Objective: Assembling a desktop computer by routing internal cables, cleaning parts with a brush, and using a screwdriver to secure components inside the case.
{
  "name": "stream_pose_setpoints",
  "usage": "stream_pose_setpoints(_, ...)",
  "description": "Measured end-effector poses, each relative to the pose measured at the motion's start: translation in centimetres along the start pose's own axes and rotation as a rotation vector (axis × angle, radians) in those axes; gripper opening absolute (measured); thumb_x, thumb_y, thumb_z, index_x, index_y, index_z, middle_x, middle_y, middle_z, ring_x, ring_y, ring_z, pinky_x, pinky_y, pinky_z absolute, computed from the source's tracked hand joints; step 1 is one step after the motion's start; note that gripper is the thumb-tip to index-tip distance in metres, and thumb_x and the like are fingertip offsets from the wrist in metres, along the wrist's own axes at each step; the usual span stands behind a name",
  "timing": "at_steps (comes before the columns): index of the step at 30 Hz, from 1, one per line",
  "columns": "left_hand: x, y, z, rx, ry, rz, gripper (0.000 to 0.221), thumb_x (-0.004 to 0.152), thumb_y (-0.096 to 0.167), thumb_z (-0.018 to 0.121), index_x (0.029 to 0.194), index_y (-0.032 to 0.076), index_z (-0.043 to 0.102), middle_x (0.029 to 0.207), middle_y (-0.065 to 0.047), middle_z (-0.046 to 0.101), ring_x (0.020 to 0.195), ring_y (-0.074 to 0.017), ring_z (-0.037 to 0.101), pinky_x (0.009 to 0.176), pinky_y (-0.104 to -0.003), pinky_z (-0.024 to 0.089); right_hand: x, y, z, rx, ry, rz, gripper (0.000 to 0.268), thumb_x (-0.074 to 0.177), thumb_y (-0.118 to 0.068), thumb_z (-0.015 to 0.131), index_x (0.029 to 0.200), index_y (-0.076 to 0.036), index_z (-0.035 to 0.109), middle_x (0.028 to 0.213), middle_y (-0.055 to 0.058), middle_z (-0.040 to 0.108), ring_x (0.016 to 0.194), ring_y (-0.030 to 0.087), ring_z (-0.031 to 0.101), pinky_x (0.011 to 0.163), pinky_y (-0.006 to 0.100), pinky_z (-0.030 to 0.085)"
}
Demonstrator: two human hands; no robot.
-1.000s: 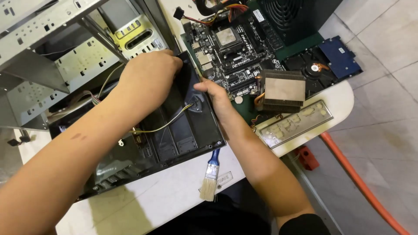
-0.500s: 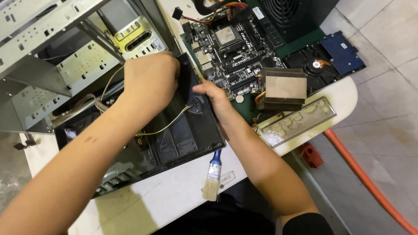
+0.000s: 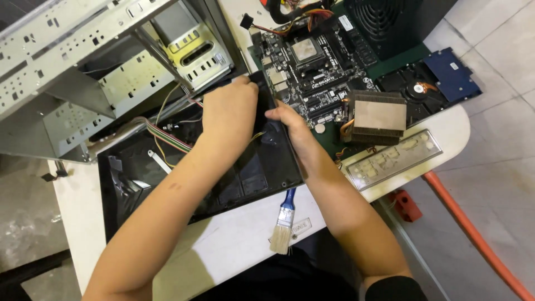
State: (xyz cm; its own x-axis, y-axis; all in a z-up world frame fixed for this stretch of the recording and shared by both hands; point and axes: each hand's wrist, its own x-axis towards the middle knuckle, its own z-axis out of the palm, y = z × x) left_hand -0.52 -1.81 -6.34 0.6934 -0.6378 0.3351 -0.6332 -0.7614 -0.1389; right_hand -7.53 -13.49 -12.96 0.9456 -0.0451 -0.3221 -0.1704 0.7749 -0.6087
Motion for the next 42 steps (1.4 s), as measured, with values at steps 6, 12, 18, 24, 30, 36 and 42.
stream_pose_setpoints(6,0.7,-2.2,-0.5,-0.105,-0.139,0.019,0.012,0.082,0.002,0.069,0.081,0.012,0.077,0.077,-0.004,0.070,0.067,-0.0329,0.074,0.055,-0.048,0.061,-1.5,-0.6,2.0,-0.024,0.065,0.019,0.048,0.078,-0.013,0.070,0.126,-0.009,0.068,0.105,0.018,0.068,0.096,0.030,0.068,0.082,0.042,0.060)
stream_pose_setpoints(12,1.9,-4.6,-3.4,-0.299,-0.333,0.110,0.008,0.085,0.007,0.073,0.092,0.006,0.077,0.085,-0.012,0.074,0.082,-0.0415,0.075,0.068,-0.055,0.061,-2.3,-1.9,2.9,-0.018,0.132,0.037,0.053,0.075,-0.012,0.071,0.128,-0.009,0.066,0.103,0.020,0.065,0.095,0.032,0.068,0.079,0.044,0.060)
stream_pose_setpoints(18,0.7,-4.0,-3.8,0.032,-0.198,0.255,0.012,0.085,0.010,0.072,0.095,0.017,0.075,0.092,-0.003,0.071,0.075,-0.0309,0.075,0.061,-0.047,0.061,-2.1,-1.7,2.5,0.049,0.160,0.147,0.050,0.077,-0.014,0.069,0.127,-0.014,0.070,0.105,0.019,0.070,0.092,0.033,0.072,0.078,0.044,0.062)
stream_pose_setpoints(24,1.8,-3.4,-2.2,0.261,-0.096,0.478,0.017,0.080,0.006,0.069,0.085,0.022,0.073,0.091,0.004,0.068,0.067,-0.0237,0.072,0.059,-0.040,0.053,-0.6,-0.8,0.6,0.098,0.101,0.102,0.045,0.078,-0.011,0.069,0.123,-0.013,0.072,0.106,0.019,0.071,0.093,0.031,0.072,0.080,0.045,0.062)
stream_pose_setpoints(30,3.7,-2.5,-0.5,0.287,-0.105,0.717,0.024,0.074,-0.003,0.069,0.068,0.021,0.071,0.074,0.002,0.067,0.057,-0.0246,0.069,0.048,-0.042,0.048,-1.9,-1.7,2.0,0.155,0.111,0.138,0.044,0.078,-0.012,0.067,0.122,-0.009,0.071,0.103,0.019,0.072,0.091,0.031,0.073,0.080,0.044,0.062)
stream_pose_setpoints(36,5.4,-2.1,0.9,0.451,-0.399,0.854,0.025,0.079,0.006,0.068,0.081,0.030,0.076,0.090,0.008,0.072,0.075,-0.0221,0.074,0.050,-0.032,0.046,-1.9,-3.7,3.1,0.200,0.138,0.363,0.023,0.077,-0.023,0.062,0.086,-0.003,0.069,0.078,0.014,0.072,0.067,0.027,0.068,0.065,0.037,0.056)
stream_pose_setpoints(42,5.5,-2.7,-1.9,0.386,-0.431,0.791,0.019,0.076,0.003,0.069,0.077,0.022,0.071,0.083,0.005,0.066,0.063,-0.0260,0.073,0.042,-0.038,0.044,-1.4,-4.1,2.0,0.061,0.224,0.338,0.011,0.072,-0.020,0.062,0.069,-0.009,0.058,0.061,0.007,0.059,0.048,0.021,0.055,0.047,0.032,0.047)
